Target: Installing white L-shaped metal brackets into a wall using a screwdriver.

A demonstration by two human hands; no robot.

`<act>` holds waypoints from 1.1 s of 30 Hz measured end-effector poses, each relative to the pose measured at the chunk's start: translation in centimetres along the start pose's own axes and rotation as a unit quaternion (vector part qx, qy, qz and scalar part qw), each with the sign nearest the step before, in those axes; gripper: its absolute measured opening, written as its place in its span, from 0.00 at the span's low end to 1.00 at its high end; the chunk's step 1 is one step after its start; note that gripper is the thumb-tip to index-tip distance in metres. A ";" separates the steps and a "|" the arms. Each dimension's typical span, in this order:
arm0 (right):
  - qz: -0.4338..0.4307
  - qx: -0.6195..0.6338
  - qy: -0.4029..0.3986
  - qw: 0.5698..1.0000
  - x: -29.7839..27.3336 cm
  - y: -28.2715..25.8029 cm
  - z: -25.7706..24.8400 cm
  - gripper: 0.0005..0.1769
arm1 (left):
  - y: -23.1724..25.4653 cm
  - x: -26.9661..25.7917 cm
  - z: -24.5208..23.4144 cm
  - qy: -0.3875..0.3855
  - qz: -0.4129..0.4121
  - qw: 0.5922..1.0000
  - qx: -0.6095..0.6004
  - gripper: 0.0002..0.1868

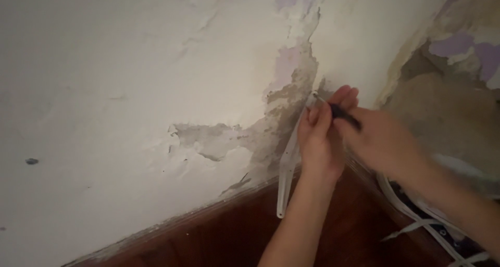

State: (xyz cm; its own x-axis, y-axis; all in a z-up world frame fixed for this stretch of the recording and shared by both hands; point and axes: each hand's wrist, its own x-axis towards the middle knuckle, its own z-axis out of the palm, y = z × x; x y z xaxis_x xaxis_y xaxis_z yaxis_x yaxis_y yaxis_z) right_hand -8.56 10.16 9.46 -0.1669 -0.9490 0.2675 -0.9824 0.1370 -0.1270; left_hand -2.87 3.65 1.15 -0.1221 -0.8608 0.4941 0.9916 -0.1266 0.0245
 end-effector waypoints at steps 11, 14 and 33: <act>0.055 0.247 -0.042 0.967 0.0 2.1 -0.8 0.15 | -0.6 0.5 0.1 0.083 -0.010 0.995 0.050 0.07; -0.025 0.044 0.070 0.996 0.2 2.0 0.4 0.14 | -0.7 0.5 -0.2 0.078 0.000 0.997 0.023 0.07; 0.033 0.431 -0.002 0.902 1.5 3.0 1.7 0.15 | 0.0 1.1 0.0 0.106 0.014 0.993 0.047 0.08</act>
State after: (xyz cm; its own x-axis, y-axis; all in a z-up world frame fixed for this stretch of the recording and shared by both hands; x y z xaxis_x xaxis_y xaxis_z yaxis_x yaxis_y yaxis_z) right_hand -11.66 8.66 7.83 -0.2211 -0.9481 0.2286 -0.5396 -0.0763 -0.8385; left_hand -3.04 2.75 1.72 -0.0896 -0.9489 0.3027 0.9931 -0.0623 0.0990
